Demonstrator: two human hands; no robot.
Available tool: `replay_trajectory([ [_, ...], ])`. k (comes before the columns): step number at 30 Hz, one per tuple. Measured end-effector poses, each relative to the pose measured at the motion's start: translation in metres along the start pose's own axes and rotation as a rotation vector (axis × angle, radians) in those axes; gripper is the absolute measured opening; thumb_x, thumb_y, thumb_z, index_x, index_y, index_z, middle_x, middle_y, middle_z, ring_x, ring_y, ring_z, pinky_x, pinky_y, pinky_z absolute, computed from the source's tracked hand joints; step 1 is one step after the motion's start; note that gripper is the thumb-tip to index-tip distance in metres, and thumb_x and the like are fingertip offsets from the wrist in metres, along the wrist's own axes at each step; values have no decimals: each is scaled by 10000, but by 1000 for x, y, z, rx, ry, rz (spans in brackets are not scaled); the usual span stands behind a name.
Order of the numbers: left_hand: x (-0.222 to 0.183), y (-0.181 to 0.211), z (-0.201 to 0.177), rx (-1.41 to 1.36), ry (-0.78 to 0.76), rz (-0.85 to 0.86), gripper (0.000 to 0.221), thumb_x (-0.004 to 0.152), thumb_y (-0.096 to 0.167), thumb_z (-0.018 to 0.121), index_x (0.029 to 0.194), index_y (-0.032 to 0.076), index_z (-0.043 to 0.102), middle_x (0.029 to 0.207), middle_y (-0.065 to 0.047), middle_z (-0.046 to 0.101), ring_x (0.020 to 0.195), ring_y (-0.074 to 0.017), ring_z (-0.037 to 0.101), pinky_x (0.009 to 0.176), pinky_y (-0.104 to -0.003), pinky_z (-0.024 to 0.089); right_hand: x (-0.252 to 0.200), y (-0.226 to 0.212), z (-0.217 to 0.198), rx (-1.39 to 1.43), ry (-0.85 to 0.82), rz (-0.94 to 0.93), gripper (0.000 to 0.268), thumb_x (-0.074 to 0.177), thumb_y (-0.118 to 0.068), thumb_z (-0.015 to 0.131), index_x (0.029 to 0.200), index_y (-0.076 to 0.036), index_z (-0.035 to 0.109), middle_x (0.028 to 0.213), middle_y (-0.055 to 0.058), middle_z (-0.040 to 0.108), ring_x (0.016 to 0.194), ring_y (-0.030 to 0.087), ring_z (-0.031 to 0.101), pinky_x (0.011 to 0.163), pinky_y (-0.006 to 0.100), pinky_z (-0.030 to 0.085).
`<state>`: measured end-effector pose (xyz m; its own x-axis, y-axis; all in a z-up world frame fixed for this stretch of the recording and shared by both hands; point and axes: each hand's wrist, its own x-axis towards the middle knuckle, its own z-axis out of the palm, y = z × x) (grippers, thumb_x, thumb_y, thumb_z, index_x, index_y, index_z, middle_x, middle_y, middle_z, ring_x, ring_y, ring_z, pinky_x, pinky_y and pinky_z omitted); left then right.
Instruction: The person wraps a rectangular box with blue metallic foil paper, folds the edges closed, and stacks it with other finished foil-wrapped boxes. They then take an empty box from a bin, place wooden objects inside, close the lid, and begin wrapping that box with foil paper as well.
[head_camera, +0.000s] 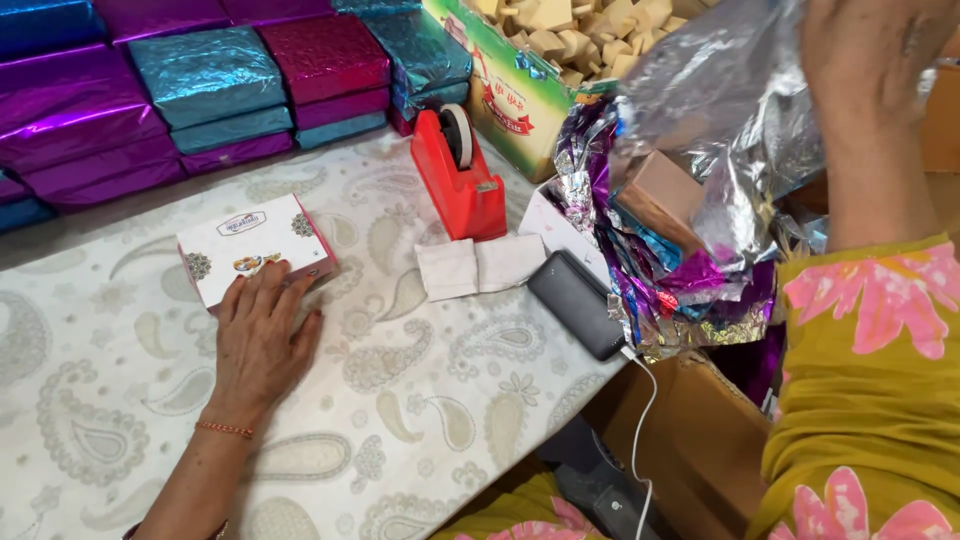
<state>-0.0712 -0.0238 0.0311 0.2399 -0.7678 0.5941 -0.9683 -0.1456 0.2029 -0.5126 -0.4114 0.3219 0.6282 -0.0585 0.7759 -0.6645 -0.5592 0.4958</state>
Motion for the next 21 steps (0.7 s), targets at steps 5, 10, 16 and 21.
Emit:
replay_trajectory([
  [5, -2, -1, 1, -21, 3, 1, 467, 876, 256, 729, 1299, 80, 645, 1451, -135, 571, 1378, -281, 513, 1199, -454, 320, 25, -80, -32, 200, -84, -18, 129, 896, -73, 766, 996, -57, 687, 881, 60, 697, 791, 231, 685, 694, 365, 518],
  [10, 6, 25, 0, -46, 22, 21, 471, 871, 246, 729, 1314, 106, 651, 1443, -135, 580, 1337, -287, 524, 1171, -474, 336, 25, -144, -67, 637, -480, 323, 327, 928, -158, 822, 1227, -147, 690, 938, 43, 756, 746, 210, 713, 658, 345, 530],
  [16, 37, 117, 18, -655, -116, 59, 464, 907, 204, 734, 1349, 121, 620, 1392, -154, 634, 1331, -347, 576, 1119, -455, 445, -4, -209, -79, 595, -612, 142, 487, 828, -253, 817, 1242, -204, 566, 869, 49, 754, 733, 279, 742, 607, 432, 564],
  [21, 86, 195, -5, -870, -223, 142, 879, 851, 203, 767, 1573, 116, 274, 1202, -139, 734, 998, -358, 698, 872, -447, 548, -27, -233, -86, 589, -792, 17, 457, 856, -199, 731, 1253, -147, 511, 833, 106, 737, 697, 342, 717, 576, 487, 535],
])
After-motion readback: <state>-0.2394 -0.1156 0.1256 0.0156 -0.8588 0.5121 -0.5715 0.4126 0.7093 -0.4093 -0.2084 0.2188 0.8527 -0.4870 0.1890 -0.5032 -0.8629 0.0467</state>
